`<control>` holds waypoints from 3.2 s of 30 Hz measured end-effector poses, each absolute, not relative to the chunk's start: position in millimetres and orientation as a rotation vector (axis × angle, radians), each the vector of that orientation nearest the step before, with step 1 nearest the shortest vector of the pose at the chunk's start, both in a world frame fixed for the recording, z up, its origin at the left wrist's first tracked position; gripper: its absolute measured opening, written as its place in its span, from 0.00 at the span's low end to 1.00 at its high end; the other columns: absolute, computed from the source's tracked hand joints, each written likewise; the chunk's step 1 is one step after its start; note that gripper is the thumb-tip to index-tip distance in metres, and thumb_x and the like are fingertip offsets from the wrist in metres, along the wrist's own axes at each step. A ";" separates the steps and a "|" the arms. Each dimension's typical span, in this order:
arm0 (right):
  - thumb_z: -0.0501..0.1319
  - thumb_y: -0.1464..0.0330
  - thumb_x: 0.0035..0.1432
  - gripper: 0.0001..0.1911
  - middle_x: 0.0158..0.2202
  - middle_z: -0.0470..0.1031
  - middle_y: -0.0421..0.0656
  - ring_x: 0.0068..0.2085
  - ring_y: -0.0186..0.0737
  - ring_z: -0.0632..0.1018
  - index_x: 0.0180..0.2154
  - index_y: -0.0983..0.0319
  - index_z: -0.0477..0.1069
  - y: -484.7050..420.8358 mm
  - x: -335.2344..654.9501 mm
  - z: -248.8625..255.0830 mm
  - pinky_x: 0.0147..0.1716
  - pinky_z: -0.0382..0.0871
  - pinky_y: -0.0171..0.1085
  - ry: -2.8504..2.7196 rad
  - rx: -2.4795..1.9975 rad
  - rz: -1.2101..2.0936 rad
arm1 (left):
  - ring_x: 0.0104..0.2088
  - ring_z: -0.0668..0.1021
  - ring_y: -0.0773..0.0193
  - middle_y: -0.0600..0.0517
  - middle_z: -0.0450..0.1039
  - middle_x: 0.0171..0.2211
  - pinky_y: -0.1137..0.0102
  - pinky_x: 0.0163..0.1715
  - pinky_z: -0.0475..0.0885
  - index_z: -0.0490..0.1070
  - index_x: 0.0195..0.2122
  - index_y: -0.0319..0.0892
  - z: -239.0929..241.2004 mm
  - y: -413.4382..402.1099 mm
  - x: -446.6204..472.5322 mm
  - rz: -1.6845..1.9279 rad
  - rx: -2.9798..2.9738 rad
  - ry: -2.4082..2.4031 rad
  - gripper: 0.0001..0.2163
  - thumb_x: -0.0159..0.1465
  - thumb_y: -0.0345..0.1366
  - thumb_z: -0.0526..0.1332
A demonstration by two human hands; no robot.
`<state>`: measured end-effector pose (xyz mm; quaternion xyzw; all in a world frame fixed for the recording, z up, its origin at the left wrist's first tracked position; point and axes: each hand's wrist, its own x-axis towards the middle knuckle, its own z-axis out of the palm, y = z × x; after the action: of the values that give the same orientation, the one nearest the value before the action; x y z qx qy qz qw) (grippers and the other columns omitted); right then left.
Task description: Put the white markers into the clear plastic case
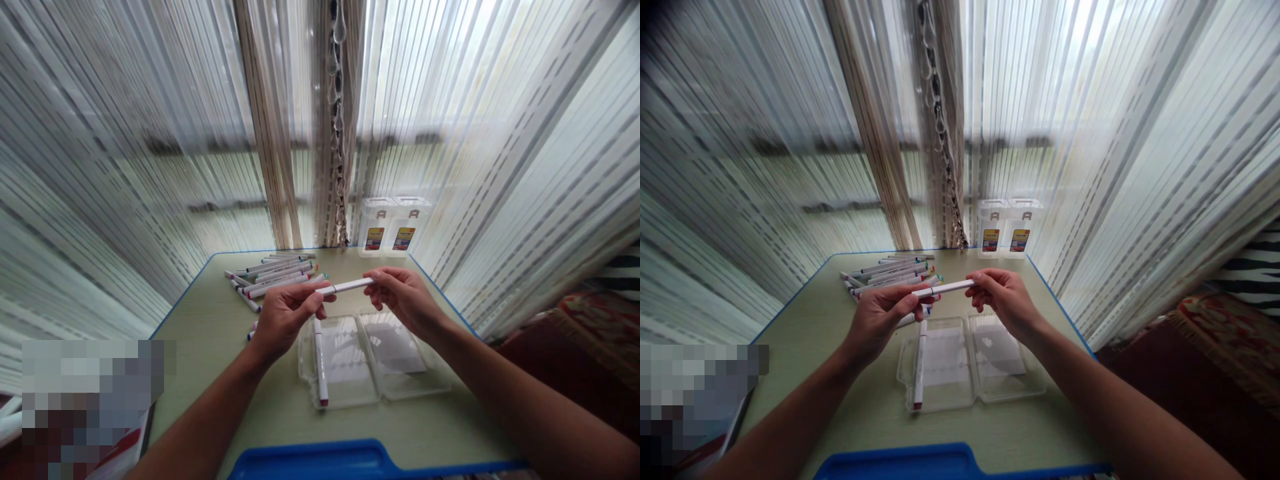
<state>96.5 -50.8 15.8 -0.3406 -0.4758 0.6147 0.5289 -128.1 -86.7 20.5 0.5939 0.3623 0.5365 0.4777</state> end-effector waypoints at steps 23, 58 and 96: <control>0.70 0.62 0.51 0.13 0.22 0.78 0.42 0.23 0.31 0.72 0.30 0.66 0.80 -71.8 92.0 19.1 0.22 0.63 0.29 -1.955 -0.987 0.688 | 0.23 0.72 0.70 0.51 0.73 0.25 0.77 0.22 0.65 0.75 0.32 0.35 8.5 -85.0 -118.2 1.144 1.564 1.027 0.10 0.54 0.36 0.70; 0.68 0.60 0.53 0.19 0.29 0.80 0.47 0.19 0.27 0.66 0.44 0.64 0.80 -66.4 94.1 21.7 0.16 0.59 0.29 -1.555 -0.876 1.322 | 0.25 0.75 0.66 0.48 0.76 0.27 0.71 0.29 0.71 0.78 0.38 0.35 13.6 -76.3 -131.1 1.270 1.286 0.880 0.10 0.59 0.37 0.66; 0.66 0.67 0.56 0.10 0.27 0.81 0.46 0.18 0.29 0.73 0.38 0.66 0.79 -51.8 99.3 23.5 0.14 0.65 0.27 -0.984 -0.780 1.651 | 0.29 0.78 0.62 0.39 0.80 0.37 0.67 0.32 0.71 0.75 0.51 0.35 20.6 -86.0 -131.3 1.262 1.250 0.619 0.16 0.64 0.35 0.62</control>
<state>99.3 -51.8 23.5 -0.3239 -0.4086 0.6851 0.5087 -131.3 -86.0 20.6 0.5367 0.2657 0.5422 0.5895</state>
